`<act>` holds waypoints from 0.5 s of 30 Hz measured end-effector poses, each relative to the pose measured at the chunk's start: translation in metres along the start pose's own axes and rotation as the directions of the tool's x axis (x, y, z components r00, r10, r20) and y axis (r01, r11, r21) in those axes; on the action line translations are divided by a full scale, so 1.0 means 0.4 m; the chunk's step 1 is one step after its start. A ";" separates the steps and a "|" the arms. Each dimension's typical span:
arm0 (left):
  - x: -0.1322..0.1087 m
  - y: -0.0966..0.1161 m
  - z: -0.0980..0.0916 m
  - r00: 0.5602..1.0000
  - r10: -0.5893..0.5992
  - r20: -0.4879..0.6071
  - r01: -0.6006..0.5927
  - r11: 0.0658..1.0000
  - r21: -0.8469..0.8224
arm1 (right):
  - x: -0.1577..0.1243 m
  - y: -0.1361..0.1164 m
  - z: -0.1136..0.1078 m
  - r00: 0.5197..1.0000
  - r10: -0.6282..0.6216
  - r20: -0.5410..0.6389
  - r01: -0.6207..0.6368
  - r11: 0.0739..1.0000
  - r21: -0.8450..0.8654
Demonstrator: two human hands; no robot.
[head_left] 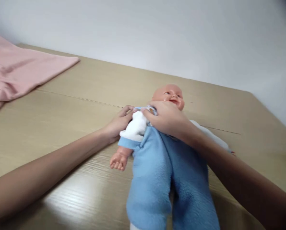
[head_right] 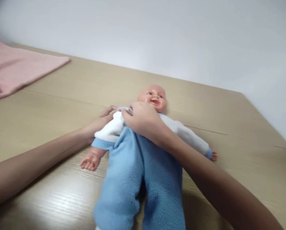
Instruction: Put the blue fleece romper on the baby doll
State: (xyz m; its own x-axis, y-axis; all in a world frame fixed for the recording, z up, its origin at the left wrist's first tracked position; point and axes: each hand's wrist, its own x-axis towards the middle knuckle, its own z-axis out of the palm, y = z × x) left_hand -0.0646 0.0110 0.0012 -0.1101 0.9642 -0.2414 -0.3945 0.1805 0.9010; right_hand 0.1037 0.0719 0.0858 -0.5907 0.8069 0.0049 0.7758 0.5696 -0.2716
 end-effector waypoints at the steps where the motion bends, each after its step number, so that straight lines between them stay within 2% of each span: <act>1: 0.012 -0.003 -0.002 0.998 -0.011 0.066 0.013 1.000 -0.028 | 0.003 0.000 0.000 1.000 0.011 -0.008 -0.011 1.000 -0.009; 4: 0.039 -0.007 -0.012 0.979 -0.050 0.197 0.059 0.997 -0.039 | 0.005 -0.006 -0.004 1.000 -0.004 0.007 0.004 1.000 -0.018; 8: 0.046 -0.003 -0.018 0.963 -0.056 0.265 0.061 0.998 -0.013 | -0.014 -0.028 -0.017 1.000 -0.014 -0.019 0.011 0.985 -0.170; 11: 0.039 0.002 -0.018 0.959 -0.031 0.282 0.031 1.000 0.004 | -0.028 -0.040 -0.027 0.997 0.020 -0.070 -0.041 0.948 -0.317; 15: 0.029 0.017 -0.017 0.958 0.049 0.282 -0.105 0.977 0.187 | -0.025 -0.030 -0.032 0.998 0.050 -0.028 -0.056 0.939 -0.340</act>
State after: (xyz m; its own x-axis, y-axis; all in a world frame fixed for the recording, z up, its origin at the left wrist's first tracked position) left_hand -0.0750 0.0221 0.0022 0.1326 0.9875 -0.0851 -0.2031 0.1112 0.9728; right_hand 0.1030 0.0591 0.1014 -0.5449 0.8383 0.0181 0.8370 0.5425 0.0718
